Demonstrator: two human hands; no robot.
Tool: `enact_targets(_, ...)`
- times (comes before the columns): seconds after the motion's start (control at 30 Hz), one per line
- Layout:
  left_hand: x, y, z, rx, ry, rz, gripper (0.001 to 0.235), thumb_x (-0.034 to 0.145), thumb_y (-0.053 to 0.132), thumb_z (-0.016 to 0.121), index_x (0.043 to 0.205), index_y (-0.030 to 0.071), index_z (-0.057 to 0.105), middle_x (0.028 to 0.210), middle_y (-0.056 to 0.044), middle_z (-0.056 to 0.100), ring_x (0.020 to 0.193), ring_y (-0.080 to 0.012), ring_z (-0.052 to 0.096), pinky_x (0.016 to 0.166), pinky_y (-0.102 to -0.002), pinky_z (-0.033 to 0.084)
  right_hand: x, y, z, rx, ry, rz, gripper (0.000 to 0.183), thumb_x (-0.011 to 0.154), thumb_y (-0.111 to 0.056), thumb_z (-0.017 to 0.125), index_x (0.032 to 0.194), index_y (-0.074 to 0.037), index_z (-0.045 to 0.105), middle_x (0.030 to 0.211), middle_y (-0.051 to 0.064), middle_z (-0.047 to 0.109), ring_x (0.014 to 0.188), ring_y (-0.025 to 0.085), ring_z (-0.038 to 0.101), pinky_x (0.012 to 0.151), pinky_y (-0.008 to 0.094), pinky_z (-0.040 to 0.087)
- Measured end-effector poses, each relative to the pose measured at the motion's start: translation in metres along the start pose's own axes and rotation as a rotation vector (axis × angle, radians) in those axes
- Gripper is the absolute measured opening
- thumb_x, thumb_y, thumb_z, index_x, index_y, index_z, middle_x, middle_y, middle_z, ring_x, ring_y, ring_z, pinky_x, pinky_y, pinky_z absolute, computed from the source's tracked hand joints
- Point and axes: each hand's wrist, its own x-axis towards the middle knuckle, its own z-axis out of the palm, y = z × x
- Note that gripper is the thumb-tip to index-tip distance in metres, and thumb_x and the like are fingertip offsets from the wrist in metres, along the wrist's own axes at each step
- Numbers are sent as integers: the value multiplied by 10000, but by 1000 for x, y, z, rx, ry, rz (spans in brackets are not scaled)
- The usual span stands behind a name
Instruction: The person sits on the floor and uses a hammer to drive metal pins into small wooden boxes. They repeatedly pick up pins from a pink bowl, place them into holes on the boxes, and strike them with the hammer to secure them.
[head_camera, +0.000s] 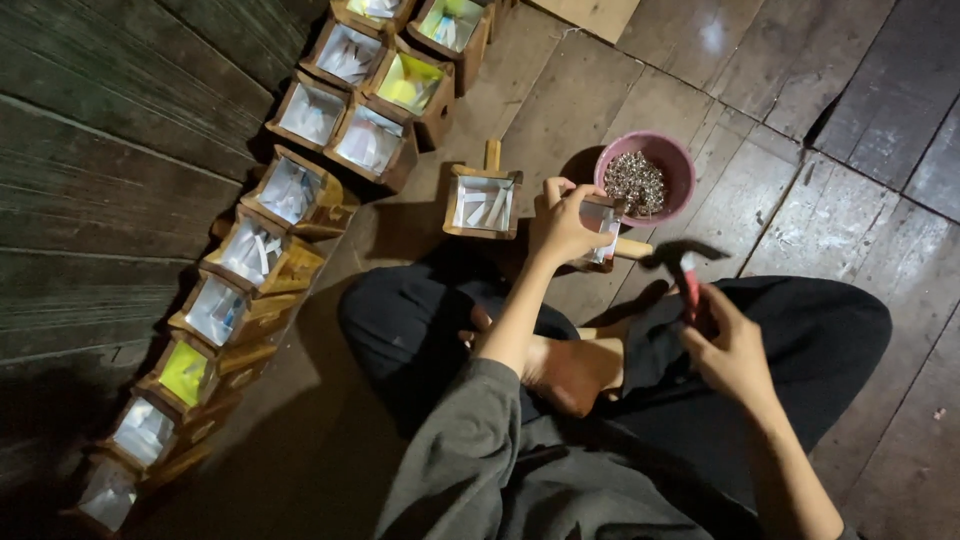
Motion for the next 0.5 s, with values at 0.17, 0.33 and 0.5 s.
enact_targets(0.17,-2,6,-6,-5,-38,-7,701,555,435,910,1194,346,638,1367,-19,405,1316,-453,483,994,-586,519,-11,-91,-12,12,320,-569,623,851,1,709,1466,22,617,954,318,688,831,481,683,636,440,504)
enact_targets(0.33,0,6,-3,19,-57,-31,700,562,414,906,1203,353,631,1381,-11,390,1342,-440,469,1022,-574,507,8,-88,12,-68,359,-633,668,754,-1,723,1415,12,629,917,333,679,832,538,674,655,551,507)
enact_targets(0.5,6,-20,12,29,-18,65,589,705,216,851,1222,377,618,1338,-31,421,1294,-475,524,1037,-539,527,25,-54,45,-352,155,-208,747,779,-206,746,1502,-248,558,971,261,747,878,500,719,771,608,562)
